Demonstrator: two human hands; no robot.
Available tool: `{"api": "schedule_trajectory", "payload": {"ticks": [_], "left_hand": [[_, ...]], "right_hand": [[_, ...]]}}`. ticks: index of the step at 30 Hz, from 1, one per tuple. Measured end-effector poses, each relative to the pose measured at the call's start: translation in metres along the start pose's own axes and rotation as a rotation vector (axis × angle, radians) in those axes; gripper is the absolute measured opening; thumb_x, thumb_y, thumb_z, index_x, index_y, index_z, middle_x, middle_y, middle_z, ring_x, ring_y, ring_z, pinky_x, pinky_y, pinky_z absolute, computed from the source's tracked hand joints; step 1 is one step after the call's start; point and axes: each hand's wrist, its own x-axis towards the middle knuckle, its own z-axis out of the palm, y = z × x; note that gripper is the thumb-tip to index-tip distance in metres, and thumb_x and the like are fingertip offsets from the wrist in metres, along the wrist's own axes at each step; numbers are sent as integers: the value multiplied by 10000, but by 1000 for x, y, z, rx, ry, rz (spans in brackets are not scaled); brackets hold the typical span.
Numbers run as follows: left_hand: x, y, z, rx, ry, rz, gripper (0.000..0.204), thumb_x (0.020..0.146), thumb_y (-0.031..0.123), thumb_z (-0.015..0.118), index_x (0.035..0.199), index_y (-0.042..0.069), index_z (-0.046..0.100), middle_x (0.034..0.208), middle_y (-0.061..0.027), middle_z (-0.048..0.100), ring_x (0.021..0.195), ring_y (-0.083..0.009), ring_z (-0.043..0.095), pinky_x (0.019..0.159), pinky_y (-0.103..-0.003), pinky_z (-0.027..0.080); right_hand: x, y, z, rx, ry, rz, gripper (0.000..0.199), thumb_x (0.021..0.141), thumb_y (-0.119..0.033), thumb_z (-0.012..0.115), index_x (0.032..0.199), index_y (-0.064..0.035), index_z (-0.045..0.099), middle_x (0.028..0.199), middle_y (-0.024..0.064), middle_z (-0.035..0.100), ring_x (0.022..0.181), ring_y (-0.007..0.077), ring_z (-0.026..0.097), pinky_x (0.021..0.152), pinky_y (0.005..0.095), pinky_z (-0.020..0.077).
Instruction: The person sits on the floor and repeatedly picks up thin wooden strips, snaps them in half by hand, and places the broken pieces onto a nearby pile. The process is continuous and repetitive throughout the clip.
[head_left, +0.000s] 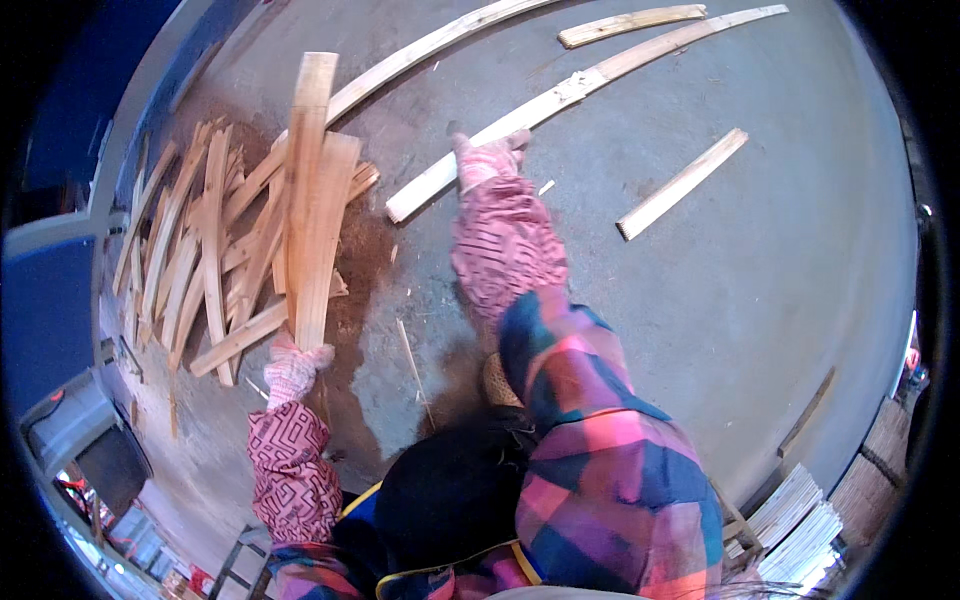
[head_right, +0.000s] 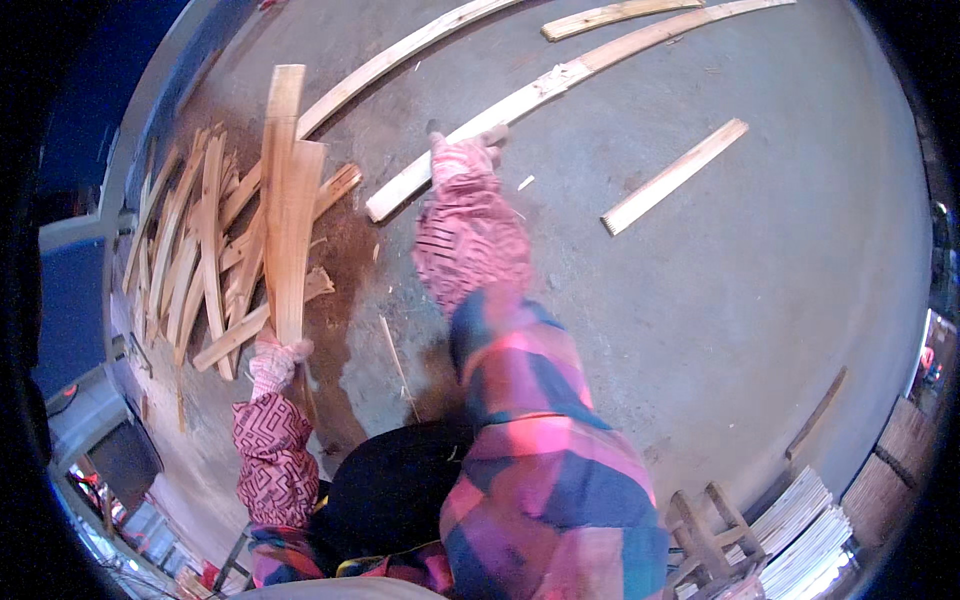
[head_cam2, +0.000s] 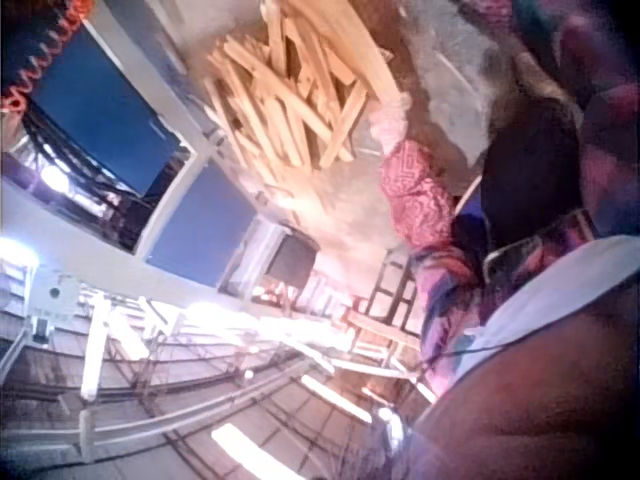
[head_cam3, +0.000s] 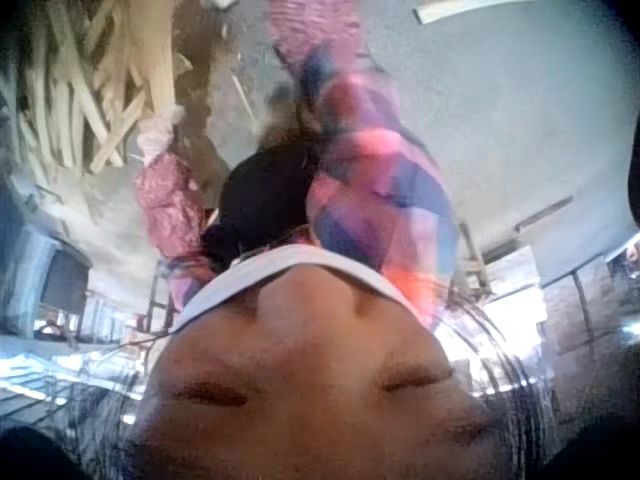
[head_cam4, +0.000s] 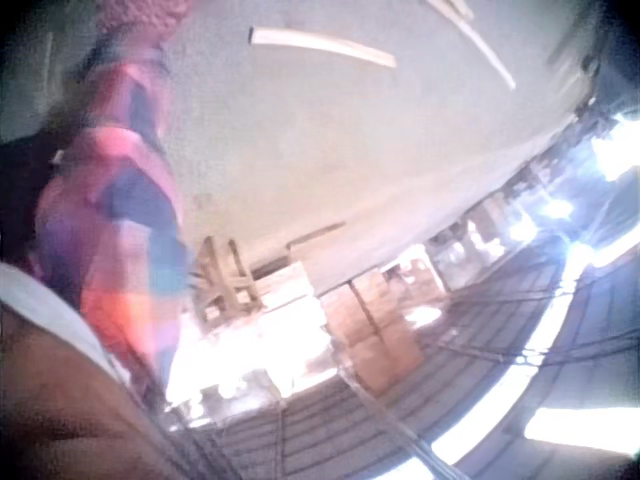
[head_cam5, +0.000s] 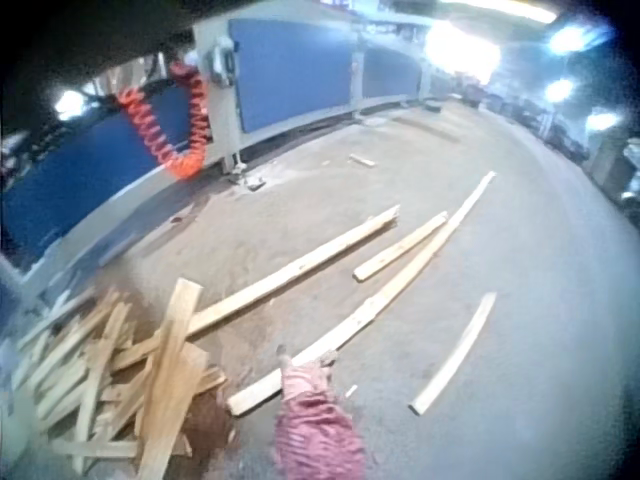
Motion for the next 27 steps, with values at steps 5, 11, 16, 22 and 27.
{"api": "schedule_trajectory", "payload": {"ticks": [5, 11, 16, 22, 27], "left_hand": [[3, 77, 28, 81, -21, 401, 674, 567, 267, 779, 1151, 29, 541, 898, -89, 619, 778, -216, 586, 713, -311, 488], [5, 136, 55, 463, -381, 163, 601, 575, 272, 751, 1122, 92, 578, 962, -99, 652, 868, -244, 631, 787, -355, 496], [-24, 71, 8, 645, -394, 97, 553, 554, 230, 731, 1076, 94, 610, 869, -94, 656, 796, -231, 625, 727, -353, 494], [-57, 26, -41, 613, -390, -124, 540, 576, 230, 698, 1090, 88, 620, 902, -129, 663, 808, -233, 636, 740, -342, 497], [-54, 49, -25, 473, -473, -55, 526, 629, 269, 711, 1106, 65, 617, 979, -163, 673, 873, -235, 647, 786, -345, 510]], "right_hand": [[-9, 22, 18, 447, -55, 56, 769, 695, -143, 701, 1298, 34, 257, 1164, 298, 501, 964, 357, 604, 808, 387, 519], [-119, 138, 20, 71, -528, -355, 480, 858, -419, 618, 1059, 12, 549, 925, 215, 619, 851, 348, 622, 772, 438, 515], [-81, 141, -62, 967, -621, 212, 449, 912, -383, 547, 1103, 22, 540, 982, 186, 597, 906, 295, 608, 793, 422, 518], [-9, 64, -32, 800, -168, 256, 370, 794, -262, 695, 994, 35, 604, 854, 144, 644, 749, 249, 640, 675, 387, 528], [-46, 67, -30, 766, -93, 379, 431, 716, -161, 713, 1057, 37, 541, 831, 150, 631, 714, 270, 633, 672, 387, 529]]}}
